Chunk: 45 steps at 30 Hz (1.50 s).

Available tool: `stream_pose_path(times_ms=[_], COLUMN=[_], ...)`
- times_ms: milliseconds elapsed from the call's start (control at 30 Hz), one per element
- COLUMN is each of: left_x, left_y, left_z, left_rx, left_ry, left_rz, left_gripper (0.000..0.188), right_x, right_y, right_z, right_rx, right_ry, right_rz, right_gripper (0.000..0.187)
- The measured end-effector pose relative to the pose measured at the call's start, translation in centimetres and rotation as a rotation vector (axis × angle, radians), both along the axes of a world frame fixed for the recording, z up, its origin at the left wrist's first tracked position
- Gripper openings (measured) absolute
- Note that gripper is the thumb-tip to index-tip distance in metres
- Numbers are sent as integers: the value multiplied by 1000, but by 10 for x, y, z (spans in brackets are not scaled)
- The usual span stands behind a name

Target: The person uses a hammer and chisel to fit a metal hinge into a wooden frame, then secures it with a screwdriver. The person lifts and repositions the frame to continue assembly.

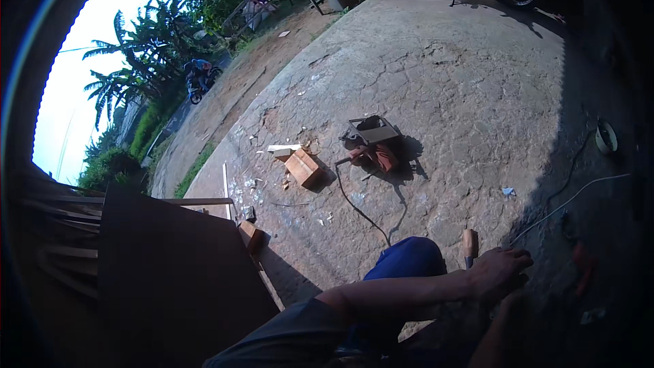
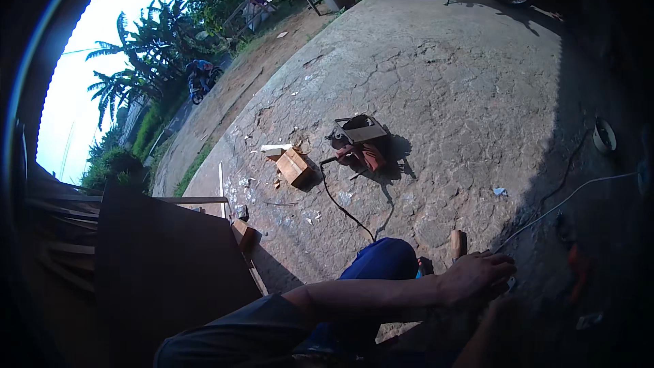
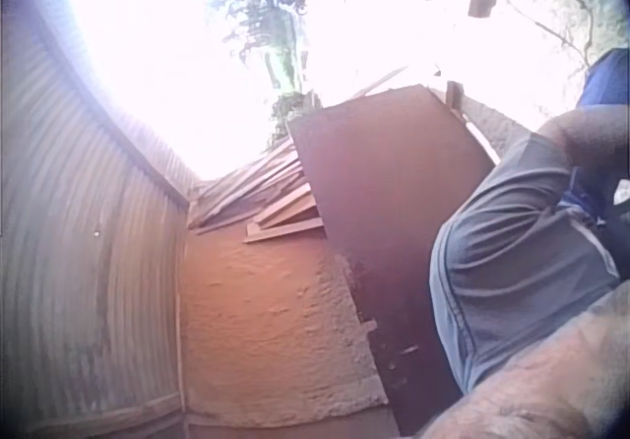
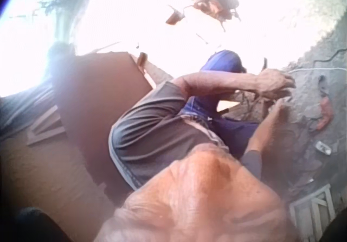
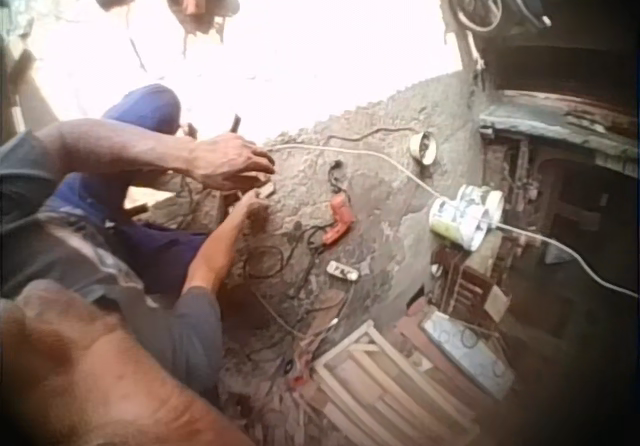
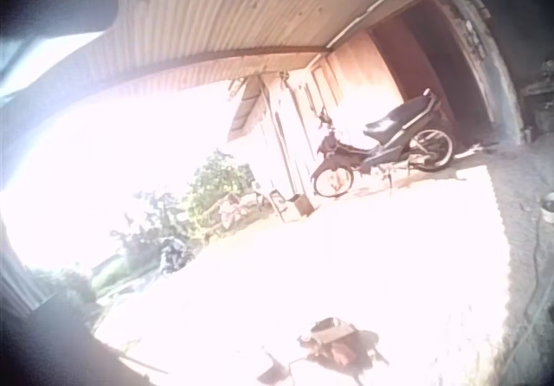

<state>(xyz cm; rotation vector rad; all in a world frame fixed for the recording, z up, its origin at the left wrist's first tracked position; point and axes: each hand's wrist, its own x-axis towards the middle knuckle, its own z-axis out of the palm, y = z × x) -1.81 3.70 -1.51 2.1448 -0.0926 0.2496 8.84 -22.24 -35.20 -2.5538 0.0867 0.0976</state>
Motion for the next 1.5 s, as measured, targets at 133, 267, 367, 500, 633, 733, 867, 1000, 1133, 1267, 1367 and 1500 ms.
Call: stream_pose_path(times_ms=[133, 267, 367, 500, 633, 733, 867, 1000, 1133, 1267, 1367, 1500], left_x=[1, 2, 2, 0, -3, -2, 2, 1, 14, 14, 2, 11], left_y=[-3, -7, -12, -21, -24, -27, -32, -35, -45, -32, -25, -39], left_z=[-3, -7, -8, -11, -4, -3, -5, -11, -5, 5, 13, 10], left_rx=[65, 102, 148, 91, 91, 151, 146, 133, 76, 169, 338, 465], left_ry=[22, 32, 10, 43, 53, 58, 89, 51, -53, 29, -5, -43], left_rz=[-4, -27, -61, -57, -101, -138, -161, -175, -153, -121, -150, -357], left_gripper=[36, 36, 37, 38, 40, 39, 36, 34, 26, 21, 19, 24], right_x=[7, 9, 12, 8, 5, 4, 10, 6, 4, -9, -21, -11], right_y=[6, 12, 13, 22, 13, 18, 13, 14, 10, 7, 11, -34], right_z=[5, 4, 5, 4, 0, -1, 1, -2, 1, -2, -12, -28], right_rx=[12, 26, 34, 50, 47, 58, 51, 61, 31, 21, 45, 101], right_ry=[18, 25, 25, 24, 29, 34, 27, 39, 17, 17, 20, -23], right_rz=[19, 27, 29, 44, 37, 45, 43, 66, 74, 101, 105, 52], right_gripper=[27, 27, 26, 26, 26, 25, 25, 25, 25, 25, 25, 25])
